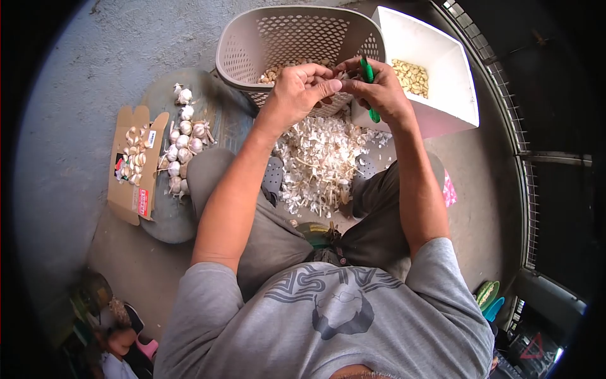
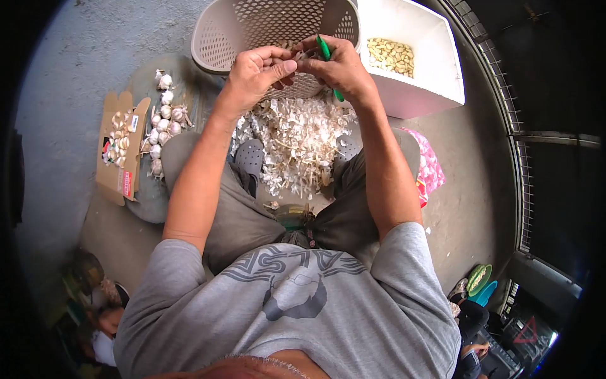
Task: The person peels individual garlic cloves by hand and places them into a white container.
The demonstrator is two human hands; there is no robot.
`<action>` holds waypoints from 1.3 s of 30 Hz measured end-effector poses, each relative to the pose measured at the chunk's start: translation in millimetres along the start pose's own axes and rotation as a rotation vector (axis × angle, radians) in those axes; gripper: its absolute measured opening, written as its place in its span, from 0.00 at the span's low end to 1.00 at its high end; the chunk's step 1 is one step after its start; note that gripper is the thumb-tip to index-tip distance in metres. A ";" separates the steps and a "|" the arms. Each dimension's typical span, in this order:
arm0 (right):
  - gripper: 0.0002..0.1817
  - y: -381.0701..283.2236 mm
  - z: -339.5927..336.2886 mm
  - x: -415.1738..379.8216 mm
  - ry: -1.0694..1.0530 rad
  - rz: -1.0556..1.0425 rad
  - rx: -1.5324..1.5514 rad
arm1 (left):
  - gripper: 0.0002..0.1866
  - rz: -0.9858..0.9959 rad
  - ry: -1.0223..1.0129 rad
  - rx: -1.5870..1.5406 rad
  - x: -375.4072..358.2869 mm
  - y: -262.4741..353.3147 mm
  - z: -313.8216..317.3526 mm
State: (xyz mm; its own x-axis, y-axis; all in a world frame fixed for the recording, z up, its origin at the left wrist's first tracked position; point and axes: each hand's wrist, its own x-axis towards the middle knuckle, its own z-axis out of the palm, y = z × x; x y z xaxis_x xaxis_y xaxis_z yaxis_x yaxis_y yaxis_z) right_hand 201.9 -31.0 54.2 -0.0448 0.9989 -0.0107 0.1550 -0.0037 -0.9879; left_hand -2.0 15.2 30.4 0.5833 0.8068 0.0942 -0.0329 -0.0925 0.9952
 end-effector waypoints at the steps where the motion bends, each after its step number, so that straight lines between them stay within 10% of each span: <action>1: 0.14 3.2 0.3 1.6 -0.015 0.028 -0.050 | 0.16 -0.040 0.016 -0.052 0.8 -4.6 1.6; 39: 0.11 5.4 24.0 3.4 0.115 -0.093 -0.107 | 0.12 -0.128 0.272 -0.085 5.4 -14.6 12.4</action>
State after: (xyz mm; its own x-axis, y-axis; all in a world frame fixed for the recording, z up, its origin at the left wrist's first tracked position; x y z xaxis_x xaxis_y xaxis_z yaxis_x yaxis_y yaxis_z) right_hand 179.0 -28.7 45.1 0.0482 0.9935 0.1032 0.2602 0.0873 -0.9616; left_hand 11.6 13.7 16.0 0.3493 0.9362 -0.0393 -0.0479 0.0597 0.9971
